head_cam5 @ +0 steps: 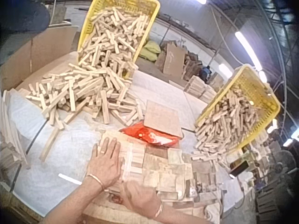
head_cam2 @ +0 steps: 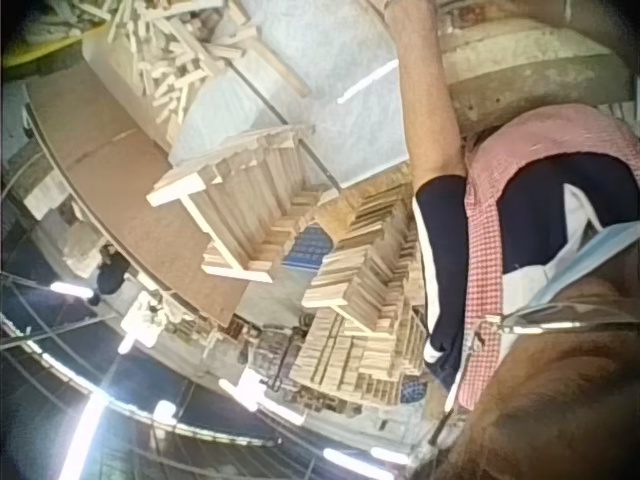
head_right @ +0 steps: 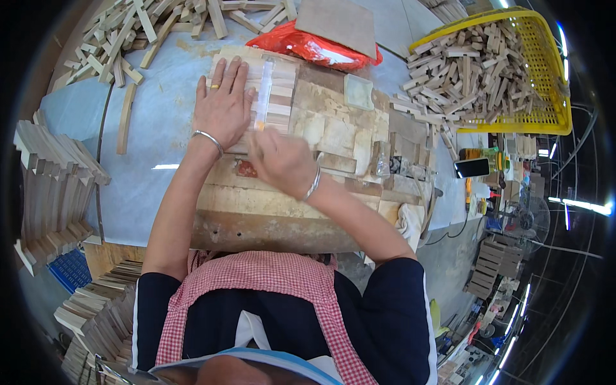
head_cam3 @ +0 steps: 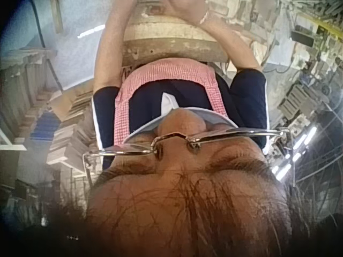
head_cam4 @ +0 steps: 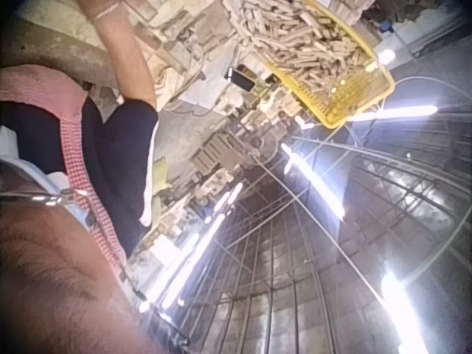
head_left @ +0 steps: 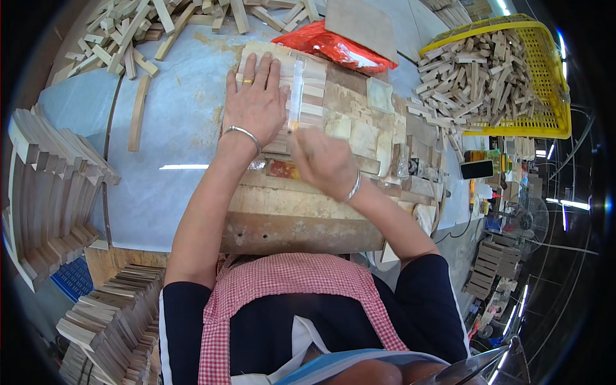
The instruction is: The person is assembling wooden frame components using glue and a hammer in a jig.
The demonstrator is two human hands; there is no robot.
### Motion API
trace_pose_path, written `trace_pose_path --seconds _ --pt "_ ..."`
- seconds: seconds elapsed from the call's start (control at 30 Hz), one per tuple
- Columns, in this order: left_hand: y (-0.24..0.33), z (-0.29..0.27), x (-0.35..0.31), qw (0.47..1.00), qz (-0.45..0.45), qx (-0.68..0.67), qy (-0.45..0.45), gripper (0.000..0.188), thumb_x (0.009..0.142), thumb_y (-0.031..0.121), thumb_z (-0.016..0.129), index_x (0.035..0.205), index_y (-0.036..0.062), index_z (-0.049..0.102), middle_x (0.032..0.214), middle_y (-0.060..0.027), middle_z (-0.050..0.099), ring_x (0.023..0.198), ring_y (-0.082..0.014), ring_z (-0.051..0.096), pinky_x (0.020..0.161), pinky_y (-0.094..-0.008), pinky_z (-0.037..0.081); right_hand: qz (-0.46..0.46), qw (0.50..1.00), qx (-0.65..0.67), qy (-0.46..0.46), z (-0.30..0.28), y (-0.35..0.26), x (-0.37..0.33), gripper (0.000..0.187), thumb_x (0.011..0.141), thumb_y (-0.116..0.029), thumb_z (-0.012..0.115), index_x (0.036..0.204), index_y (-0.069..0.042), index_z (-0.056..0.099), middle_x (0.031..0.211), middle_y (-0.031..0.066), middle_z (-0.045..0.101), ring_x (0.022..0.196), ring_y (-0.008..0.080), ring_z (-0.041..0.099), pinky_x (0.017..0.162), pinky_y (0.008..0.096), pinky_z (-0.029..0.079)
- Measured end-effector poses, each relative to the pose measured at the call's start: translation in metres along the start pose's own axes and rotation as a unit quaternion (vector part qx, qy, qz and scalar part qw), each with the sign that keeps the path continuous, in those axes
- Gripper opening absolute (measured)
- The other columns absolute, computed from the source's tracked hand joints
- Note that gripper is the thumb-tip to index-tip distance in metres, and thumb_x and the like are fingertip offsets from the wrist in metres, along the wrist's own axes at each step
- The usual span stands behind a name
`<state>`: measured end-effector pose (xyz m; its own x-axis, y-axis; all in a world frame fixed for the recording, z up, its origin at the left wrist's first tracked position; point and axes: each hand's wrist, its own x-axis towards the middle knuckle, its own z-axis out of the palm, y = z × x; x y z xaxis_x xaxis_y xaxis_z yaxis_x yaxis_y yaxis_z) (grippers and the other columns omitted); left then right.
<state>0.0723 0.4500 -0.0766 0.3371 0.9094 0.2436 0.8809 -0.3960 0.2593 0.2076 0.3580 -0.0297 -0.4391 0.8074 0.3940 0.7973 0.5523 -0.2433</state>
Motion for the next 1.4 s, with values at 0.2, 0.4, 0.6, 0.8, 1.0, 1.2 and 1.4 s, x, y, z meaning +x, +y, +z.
trace_pose_path --seconds 0.2,0.4,0.6,0.8,1.0,1.2,1.4 --pt "-0.001 -0.002 -0.001 1.000 -0.005 0.012 -0.002 0.051 0.100 0.034 0.033 0.143 0.0060 0.035 0.151 -0.0067 0.031 0.141 -0.0261 0.024 0.113 -0.0524 0.021 0.115 0.981 0.149 0.044 -0.025 -0.007 -0.010 0.009 0.090 -0.009 0.060 0.094 0.000 0.062 0.067 0.0080 0.061 0.052 0.0129 0.059 0.046 0.0259 0.045" --pt "0.000 0.001 -0.003 1.000 0.003 0.002 0.005 0.052 0.098 0.034 0.035 0.142 0.0043 0.036 0.151 -0.0085 0.032 0.142 -0.0268 0.023 0.113 -0.0516 0.019 0.213 0.947 0.199 0.137 -0.021 0.056 0.070 0.018 0.095 -0.018 0.056 0.089 -0.002 0.063 0.060 0.0029 0.061 0.045 0.0065 0.056 0.042 0.0230 0.044" --pt "0.000 -0.001 -0.002 1.000 0.001 0.010 0.006 0.051 0.099 0.034 0.034 0.142 0.0067 0.036 0.151 -0.0071 0.032 0.142 -0.0262 0.023 0.112 -0.0528 0.022 0.054 0.993 -0.056 0.085 0.002 0.058 0.087 0.018 0.088 -0.015 0.060 0.075 -0.003 0.056 0.058 0.0137 0.058 0.054 0.0306 0.060 0.049 0.0374 0.046" --pt "-0.002 0.000 -0.003 1.000 0.001 -0.004 -0.009 0.053 0.098 0.033 0.035 0.142 0.0046 0.036 0.152 -0.0089 0.031 0.142 -0.0270 0.023 0.114 -0.0512 0.018 0.185 0.979 0.082 0.030 -0.014 0.035 0.062 0.022 0.088 -0.017 0.058 0.074 0.000 0.058 0.057 0.0145 0.058 0.049 0.0294 0.060 0.046 0.0366 0.047" --pt "0.003 -0.002 -0.001 1.000 0.013 -0.005 0.004 0.053 0.098 0.034 0.035 0.142 0.0046 0.036 0.151 -0.0084 0.031 0.142 -0.0271 0.023 0.113 -0.0515 0.018 0.272 0.938 0.186 0.110 -0.009 0.066 0.075 0.023 0.088 -0.019 0.056 0.074 0.000 0.060 0.057 0.0180 0.057 0.049 0.0330 0.059 0.048 0.0379 0.048" --pt "0.000 0.001 -0.001 1.000 0.011 -0.008 0.009 0.052 0.098 0.033 0.035 0.141 0.0045 0.038 0.150 -0.0089 0.033 0.141 -0.0273 0.024 0.113 -0.0523 0.019 0.147 0.974 0.161 0.063 -0.008 0.003 0.002 0.010 0.088 -0.010 0.059 0.084 -0.001 0.059 0.067 0.0149 0.060 0.057 0.0279 0.061 0.053 0.0344 0.049" --pt "-0.001 0.000 -0.001 0.999 0.006 0.041 -0.011 0.051 0.100 0.035 0.032 0.144 0.0095 0.034 0.152 -0.0064 0.030 0.142 -0.0262 0.023 0.112 -0.0523 0.021 0.294 0.915 0.275 0.021 -0.016 0.004 0.008 0.026 0.089 -0.018 0.057 0.072 0.002 0.060 0.060 0.0133 0.061 0.054 0.0241 0.063 0.052 0.0300 0.050"
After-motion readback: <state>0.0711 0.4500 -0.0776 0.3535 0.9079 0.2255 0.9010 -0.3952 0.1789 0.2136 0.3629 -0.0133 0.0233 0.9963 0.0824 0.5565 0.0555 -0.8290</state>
